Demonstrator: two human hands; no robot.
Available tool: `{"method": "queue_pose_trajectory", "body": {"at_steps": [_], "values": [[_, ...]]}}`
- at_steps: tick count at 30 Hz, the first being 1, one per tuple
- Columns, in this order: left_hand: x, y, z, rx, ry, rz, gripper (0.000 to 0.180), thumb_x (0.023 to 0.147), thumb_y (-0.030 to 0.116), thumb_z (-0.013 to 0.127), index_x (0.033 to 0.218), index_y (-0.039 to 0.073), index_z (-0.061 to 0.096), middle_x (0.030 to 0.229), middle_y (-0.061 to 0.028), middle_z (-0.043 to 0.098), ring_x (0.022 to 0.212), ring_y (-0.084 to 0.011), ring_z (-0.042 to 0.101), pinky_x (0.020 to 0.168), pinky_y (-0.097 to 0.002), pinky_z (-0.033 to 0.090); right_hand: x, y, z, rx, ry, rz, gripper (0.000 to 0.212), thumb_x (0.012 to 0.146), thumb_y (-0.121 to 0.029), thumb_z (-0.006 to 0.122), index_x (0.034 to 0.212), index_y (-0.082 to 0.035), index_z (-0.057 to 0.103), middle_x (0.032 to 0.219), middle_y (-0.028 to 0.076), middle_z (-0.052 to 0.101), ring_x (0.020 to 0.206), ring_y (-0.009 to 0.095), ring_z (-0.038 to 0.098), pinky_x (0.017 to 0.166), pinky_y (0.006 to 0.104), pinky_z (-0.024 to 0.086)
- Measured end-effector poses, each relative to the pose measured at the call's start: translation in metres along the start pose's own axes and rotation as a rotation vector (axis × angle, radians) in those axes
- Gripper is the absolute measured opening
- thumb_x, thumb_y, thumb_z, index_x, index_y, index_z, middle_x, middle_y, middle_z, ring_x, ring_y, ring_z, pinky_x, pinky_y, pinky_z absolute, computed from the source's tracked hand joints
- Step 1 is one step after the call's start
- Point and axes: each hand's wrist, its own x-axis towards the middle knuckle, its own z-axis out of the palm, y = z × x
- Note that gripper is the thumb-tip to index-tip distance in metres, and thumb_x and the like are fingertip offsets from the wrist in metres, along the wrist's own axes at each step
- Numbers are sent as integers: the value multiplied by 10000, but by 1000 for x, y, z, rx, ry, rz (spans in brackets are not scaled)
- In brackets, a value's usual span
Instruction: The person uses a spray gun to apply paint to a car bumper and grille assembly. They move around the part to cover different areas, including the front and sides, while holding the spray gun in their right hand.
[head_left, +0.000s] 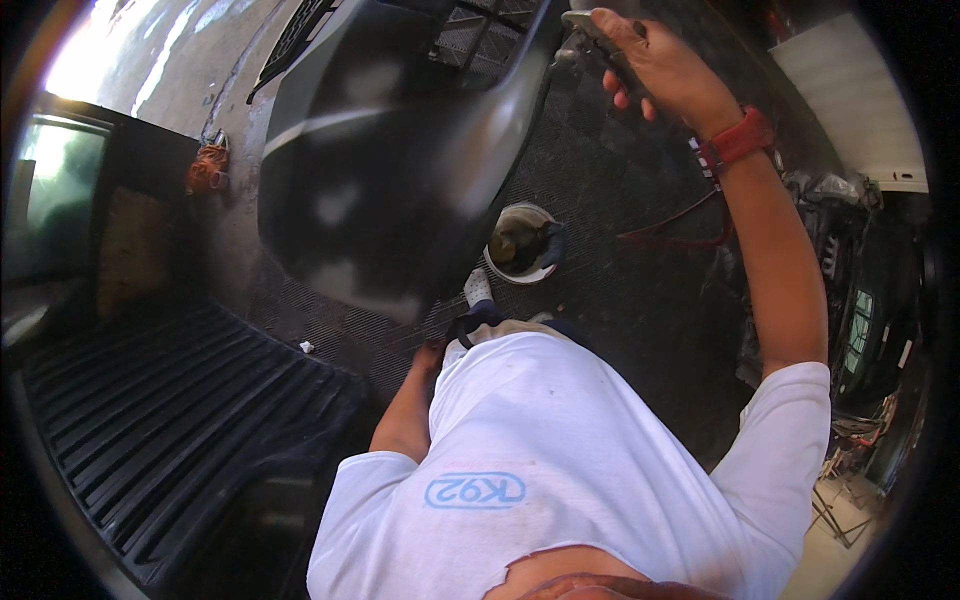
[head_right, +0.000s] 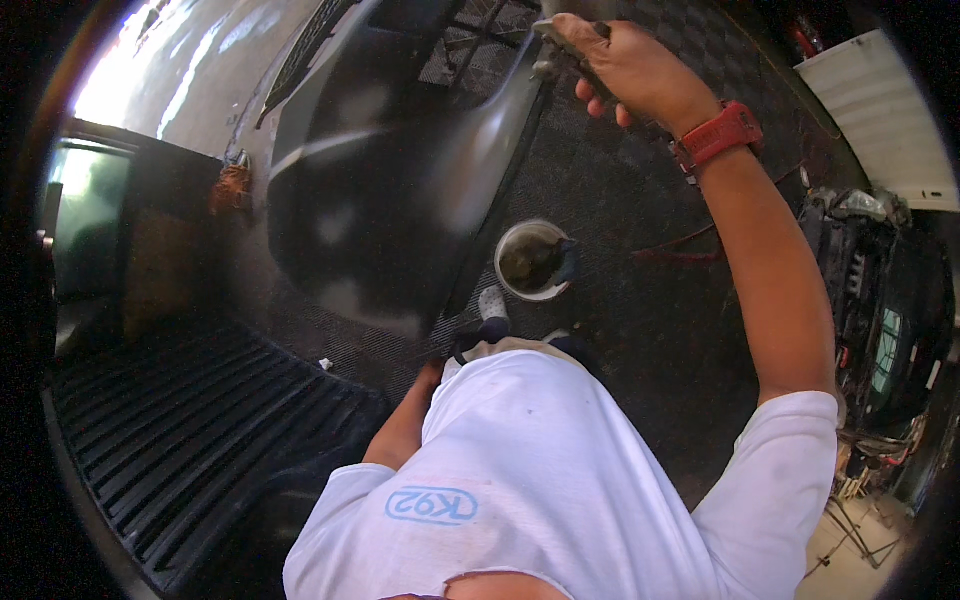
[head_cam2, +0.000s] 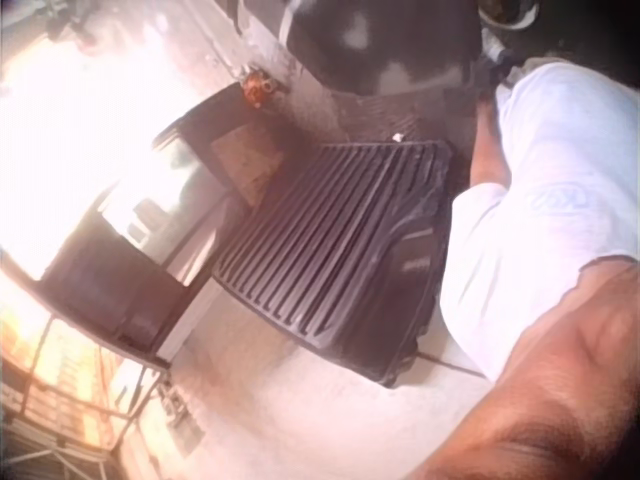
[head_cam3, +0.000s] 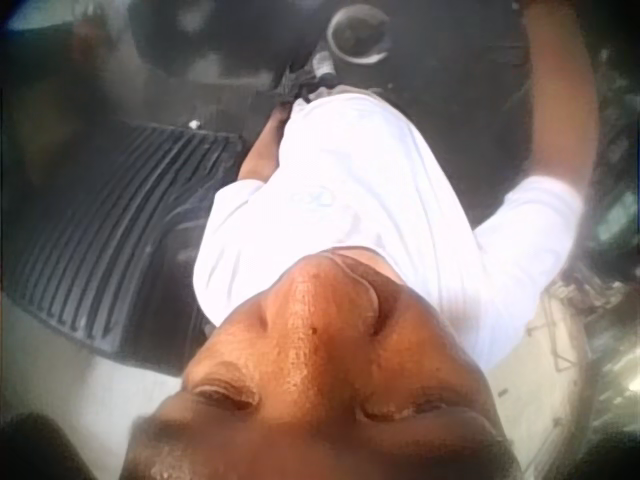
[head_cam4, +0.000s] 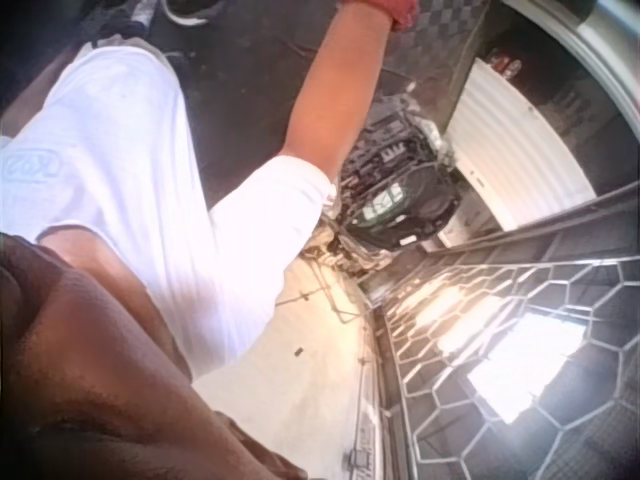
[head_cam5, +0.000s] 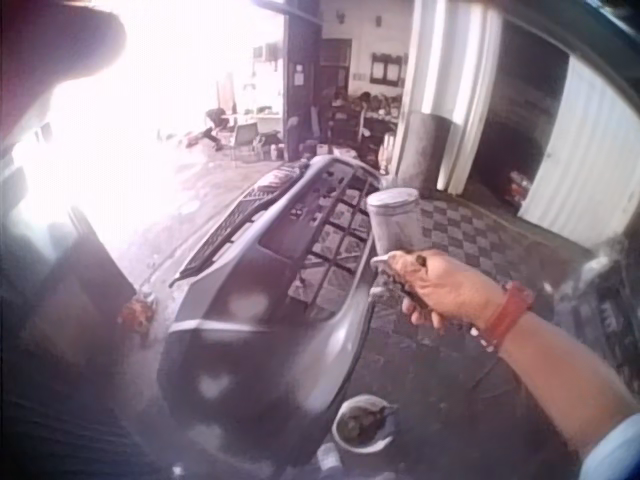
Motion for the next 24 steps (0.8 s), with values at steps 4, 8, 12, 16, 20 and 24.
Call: {"method": "queue_pose_trajectory", "body": {"at_steps": [4, 8, 12, 16, 20, 24], "values": [[3, -29, 1, 20, -45, -131, 573, 979, 473, 539, 1311, 16, 637, 1328, -313, 604, 1270, -440, 574, 1045, -457, 460, -1, 11, -7, 66, 61, -21, 667, 1009, -629, 470, 1286, -40, 616, 797, 65, 683, 631, 94, 657, 433, 214, 457], [-11, 9, 12, -65, 130, -80, 584, 968, 501, 542, 1256, 11, 674, 1302, -300, 625, 1260, -440, 579, 1042, -457, 463, -36, 22, -4, 130, -32, -45, 563, 1045, -536, 483, 1243, -28, 628, 791, 64, 683, 641, 87, 647, 429, 207, 441], [-14, 16, 26, -44, 151, -226, 574, 961, 502, 559, 1220, 10, 698, 1293, -289, 637, 1252, -426, 592, 1035, -456, 468, -67, 35, 3, 300, -234, -71, 580, 1025, -558, 520, 1217, -25, 649, 737, 37, 662, 576, 69, 608, 426, 212, 452], [-13, 37, 37, -106, 166, -152, 585, 962, 510, 561, 1214, 1, 700, 1293, -279, 643, 1249, -418, 599, 1039, -453, 467, -72, 53, -1, 367, -393, -59, 568, 1033, -542, 517, 1164, -8, 660, 732, 32, 652, 584, 62, 592, 430, 216, 450], [-21, 71, 61, -212, 190, -326, 599, 967, 515, 556, 1231, -6, 690, 1294, -269, 648, 1255, -410, 598, 1049, -448, 459, -59, 86, -6, 404, -311, -80, 544, 1038, -530, 515, 1125, -16, 669, 746, 32, 659, 616, 68, 604, 431, 217, 446], [-28, 94, 78, -120, 279, -277, 602, 980, 492, 556, 1308, -6, 642, 1329, -263, 631, 1272, -399, 588, 1067, -437, 447, -41, 125, -12, 427, -135, -169, 510, 1041, -489, 538, 1180, -17, 669, 745, 48, 664, 629, 91, 618, 509, 250, 491]]}}
